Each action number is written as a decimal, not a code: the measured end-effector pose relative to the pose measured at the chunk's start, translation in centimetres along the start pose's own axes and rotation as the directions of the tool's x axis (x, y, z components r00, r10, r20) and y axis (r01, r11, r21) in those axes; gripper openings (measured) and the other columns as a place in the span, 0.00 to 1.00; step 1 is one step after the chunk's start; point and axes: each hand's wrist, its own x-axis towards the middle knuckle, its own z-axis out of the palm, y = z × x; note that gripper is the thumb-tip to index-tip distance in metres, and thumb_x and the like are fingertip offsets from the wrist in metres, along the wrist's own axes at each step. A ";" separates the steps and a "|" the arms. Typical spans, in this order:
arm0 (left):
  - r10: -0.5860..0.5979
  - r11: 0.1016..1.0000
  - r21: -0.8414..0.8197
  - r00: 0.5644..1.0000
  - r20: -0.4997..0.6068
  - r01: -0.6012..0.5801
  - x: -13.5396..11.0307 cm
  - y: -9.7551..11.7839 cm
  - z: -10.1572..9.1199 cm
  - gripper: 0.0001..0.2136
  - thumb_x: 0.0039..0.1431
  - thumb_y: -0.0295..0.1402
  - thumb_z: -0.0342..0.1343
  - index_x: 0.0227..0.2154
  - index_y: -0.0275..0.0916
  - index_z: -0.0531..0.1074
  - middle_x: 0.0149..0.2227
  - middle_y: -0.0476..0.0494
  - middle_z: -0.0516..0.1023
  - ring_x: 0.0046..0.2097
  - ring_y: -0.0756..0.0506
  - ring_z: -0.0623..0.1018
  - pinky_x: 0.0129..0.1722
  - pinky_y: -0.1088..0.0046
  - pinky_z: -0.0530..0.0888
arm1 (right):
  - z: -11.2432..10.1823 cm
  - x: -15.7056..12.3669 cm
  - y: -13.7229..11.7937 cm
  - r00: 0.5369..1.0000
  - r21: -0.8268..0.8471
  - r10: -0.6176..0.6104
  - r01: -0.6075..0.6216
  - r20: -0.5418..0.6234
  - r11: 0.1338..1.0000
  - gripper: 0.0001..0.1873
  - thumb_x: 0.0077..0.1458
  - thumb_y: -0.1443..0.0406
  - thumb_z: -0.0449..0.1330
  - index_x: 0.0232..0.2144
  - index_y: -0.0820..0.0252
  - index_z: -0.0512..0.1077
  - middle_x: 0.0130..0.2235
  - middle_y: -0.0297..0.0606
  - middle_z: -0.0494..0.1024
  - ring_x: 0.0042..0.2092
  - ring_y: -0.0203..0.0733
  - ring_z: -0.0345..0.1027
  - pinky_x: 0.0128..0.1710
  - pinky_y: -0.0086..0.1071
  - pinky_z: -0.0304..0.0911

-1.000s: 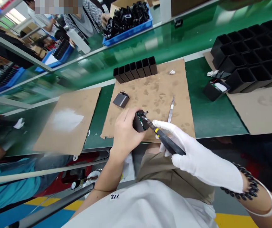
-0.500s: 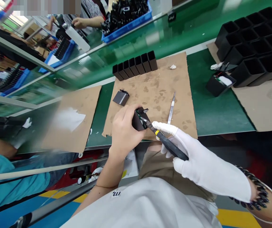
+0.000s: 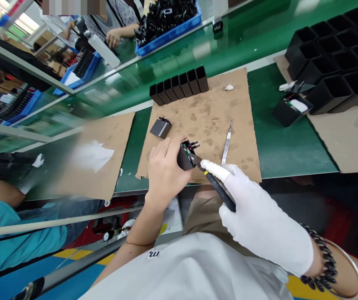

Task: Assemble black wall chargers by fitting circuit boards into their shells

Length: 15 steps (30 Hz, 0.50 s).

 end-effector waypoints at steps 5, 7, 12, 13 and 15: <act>0.001 0.995 -0.104 0.999 -0.038 -0.005 -0.2 -0.5 0.5 0.23 0.48 0.24 0.54 0.50 0.37 0.72 0.43 0.37 0.80 0.44 0.36 0.78 0.41 0.63 0.67 | -0.1 0.1 0.2 0.998 -0.158 -0.065 0.068 0.019 0.985 0.42 0.56 0.72 0.51 0.71 0.44 0.58 0.53 0.42 0.77 0.43 0.49 0.79 0.40 0.40 0.77; 0.045 0.995 -0.090 0.997 -0.065 -0.050 -0.2 -0.5 0.8 0.22 0.48 0.24 0.54 0.49 0.38 0.72 0.42 0.37 0.80 0.43 0.37 0.77 0.41 0.63 0.66 | -0.1 0.3 0.5 0.997 -0.204 -0.070 0.076 0.037 0.976 0.39 0.59 0.71 0.50 0.72 0.45 0.58 0.49 0.42 0.80 0.41 0.49 0.79 0.37 0.39 0.75; 0.308 0.950 -0.020 0.945 -0.110 -0.312 -0.2 -1.4 0.8 0.17 0.52 0.26 0.55 0.45 0.39 0.74 0.37 0.39 0.81 0.36 0.39 0.77 0.36 0.63 0.64 | -0.4 1.1 0.7 0.989 -0.140 -0.022 0.042 0.143 0.989 0.23 0.64 0.64 0.51 0.59 0.57 0.73 0.46 0.45 0.84 0.42 0.54 0.81 0.41 0.43 0.75; 0.349 0.936 -0.005 0.933 -0.092 -0.351 -0.2 -2.4 0.4 0.16 0.52 0.26 0.55 0.45 0.40 0.75 0.37 0.40 0.81 0.36 0.39 0.77 0.36 0.63 0.64 | -0.7 0.9 0.8 0.985 -0.113 -0.009 0.028 0.173 0.993 0.20 0.64 0.63 0.51 0.53 0.56 0.76 0.44 0.44 0.85 0.41 0.53 0.81 0.39 0.42 0.75; 0.327 0.945 0.044 0.944 -0.046 -0.325 -0.3 -5.4 -1.3 0.14 0.51 0.26 0.57 0.42 0.42 0.74 0.37 0.41 0.81 0.37 0.39 0.79 0.37 0.63 0.67 | -1.6 -0.1 1.6 0.979 -0.023 0.030 -0.025 0.200 0.999 0.15 0.63 0.62 0.54 0.46 0.54 0.77 0.40 0.42 0.85 0.36 0.51 0.80 0.34 0.39 0.73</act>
